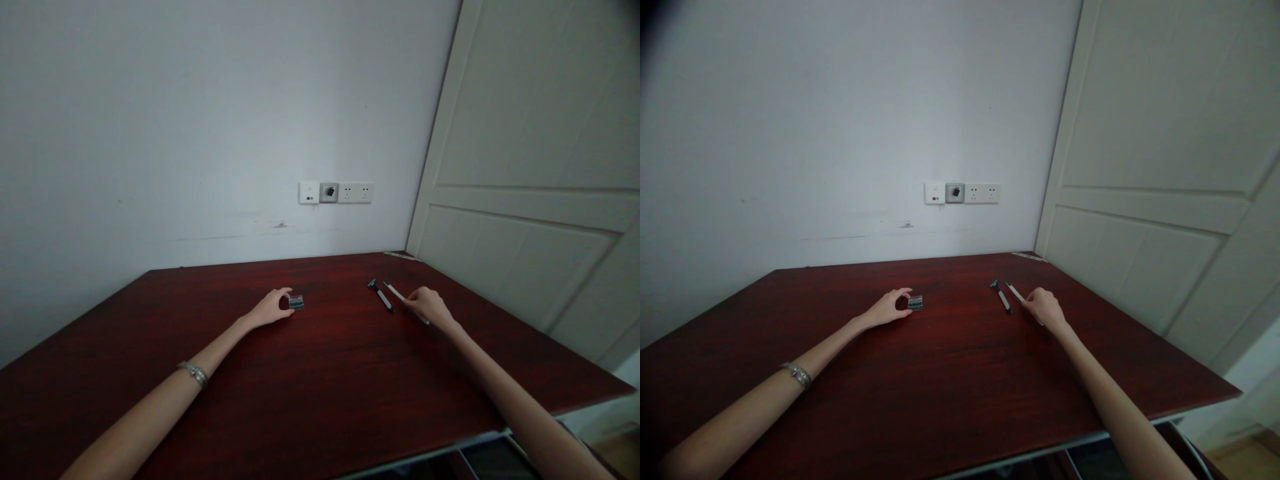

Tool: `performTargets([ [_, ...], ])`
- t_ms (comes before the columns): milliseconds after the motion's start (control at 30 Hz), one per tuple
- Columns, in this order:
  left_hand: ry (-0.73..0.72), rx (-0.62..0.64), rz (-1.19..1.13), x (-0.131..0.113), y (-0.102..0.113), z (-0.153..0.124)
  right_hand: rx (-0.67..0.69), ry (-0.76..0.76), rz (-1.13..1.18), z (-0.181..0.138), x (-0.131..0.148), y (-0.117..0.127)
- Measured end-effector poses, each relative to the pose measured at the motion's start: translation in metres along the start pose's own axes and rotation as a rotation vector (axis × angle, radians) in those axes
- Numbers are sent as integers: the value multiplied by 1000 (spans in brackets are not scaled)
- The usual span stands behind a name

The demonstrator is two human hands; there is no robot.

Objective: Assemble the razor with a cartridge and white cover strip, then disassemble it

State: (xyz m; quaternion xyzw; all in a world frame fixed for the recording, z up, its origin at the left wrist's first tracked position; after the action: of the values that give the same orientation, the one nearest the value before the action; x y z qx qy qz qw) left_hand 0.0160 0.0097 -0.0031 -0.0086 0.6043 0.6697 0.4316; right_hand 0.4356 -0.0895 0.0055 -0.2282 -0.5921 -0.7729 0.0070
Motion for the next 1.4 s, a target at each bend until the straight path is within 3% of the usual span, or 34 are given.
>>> performTargets([
  [300, -28, 17, 6, 2, 1, 1, 6, 37, -46, 9, 5, -13],
  [500, -21, -36, -19, -3, 3, 0, 26, 47, -78, 12, 10, -18],
  [733, -42, -134, -36, -14, 4, -1, -31, 22, -150, 2, 39, 13],
  [800, -77, -147, -42, -26, 4, -1, -45, 123, -113, -1, 65, 24],
  [867, -127, -148, -51, -44, 3, -2, -27, 342, 0, -7, 98, 30],
  [967, -192, -111, -69, -74, 0, -7, 116, 649, 177, -24, 143, 29],
  [1033, -225, -82, -69, -93, -2, -11, 199, 764, 214, -38, 163, 26],
  [1200, -299, -53, -87, -123, -5, -23, 310, 901, 167, -59, 186, 17],
  [1400, -340, -42, -58, -130, -12, -26, 392, 975, 122, -64, 191, 2],
])
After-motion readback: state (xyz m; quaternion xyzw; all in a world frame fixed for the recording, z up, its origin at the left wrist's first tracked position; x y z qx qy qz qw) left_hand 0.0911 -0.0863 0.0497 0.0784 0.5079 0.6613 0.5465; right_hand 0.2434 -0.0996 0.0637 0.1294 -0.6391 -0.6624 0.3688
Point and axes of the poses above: each hand's wrist, its own z-axis towards the middle knuckle, its own y-axis out of the back of the hand, x = y × z, the point moved 5 cm from there along z, towards the middle knuckle, and after that the axes turned 4 degrees about y, right-handed, at the moved point
